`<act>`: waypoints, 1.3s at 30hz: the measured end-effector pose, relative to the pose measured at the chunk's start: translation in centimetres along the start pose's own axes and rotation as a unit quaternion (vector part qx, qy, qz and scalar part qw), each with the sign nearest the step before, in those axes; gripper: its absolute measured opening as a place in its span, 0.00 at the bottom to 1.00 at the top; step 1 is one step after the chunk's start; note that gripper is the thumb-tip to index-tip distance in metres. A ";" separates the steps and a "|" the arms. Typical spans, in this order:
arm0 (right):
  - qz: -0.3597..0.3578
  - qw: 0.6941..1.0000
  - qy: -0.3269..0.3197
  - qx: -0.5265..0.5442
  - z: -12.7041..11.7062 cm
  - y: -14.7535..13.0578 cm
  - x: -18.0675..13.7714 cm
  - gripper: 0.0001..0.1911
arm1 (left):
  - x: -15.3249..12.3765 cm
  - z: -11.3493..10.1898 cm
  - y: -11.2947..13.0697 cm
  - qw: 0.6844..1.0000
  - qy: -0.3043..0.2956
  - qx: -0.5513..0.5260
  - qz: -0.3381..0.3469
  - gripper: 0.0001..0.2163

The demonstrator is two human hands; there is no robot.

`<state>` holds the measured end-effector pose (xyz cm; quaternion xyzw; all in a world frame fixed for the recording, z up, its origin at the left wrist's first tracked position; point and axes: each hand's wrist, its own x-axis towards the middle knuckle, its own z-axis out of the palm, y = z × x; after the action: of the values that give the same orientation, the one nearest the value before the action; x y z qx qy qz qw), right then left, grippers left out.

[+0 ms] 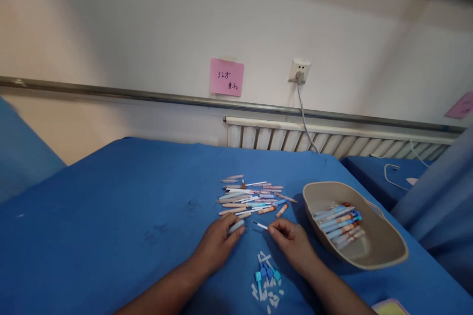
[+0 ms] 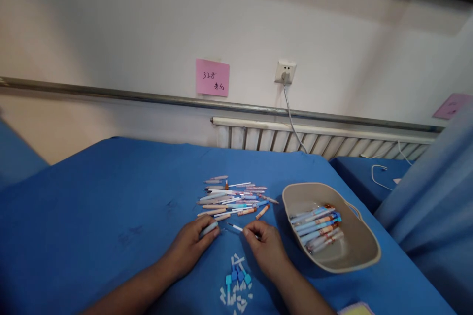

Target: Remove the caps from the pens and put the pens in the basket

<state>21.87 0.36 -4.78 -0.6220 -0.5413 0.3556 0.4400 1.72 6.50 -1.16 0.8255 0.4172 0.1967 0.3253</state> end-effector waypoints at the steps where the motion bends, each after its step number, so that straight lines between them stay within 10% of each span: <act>1: -0.004 1.000 -0.003 0.005 -0.1 0.1 0.0 0.14 | 0.1 -0.1 -0.1 1.000 0.001 -0.014 -0.009 0.10; 39: -0.005 1.000 -0.010 -0.009 -0.1 -0.4 -0.2 0.13 | 0.2 -0.1 -0.4 0.995 0.020 -0.073 -0.060 0.15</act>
<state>21.81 0.11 -4.40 -0.6194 -0.5524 0.3549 0.4304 1.57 6.89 -1.32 0.7690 0.4570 0.2231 0.3873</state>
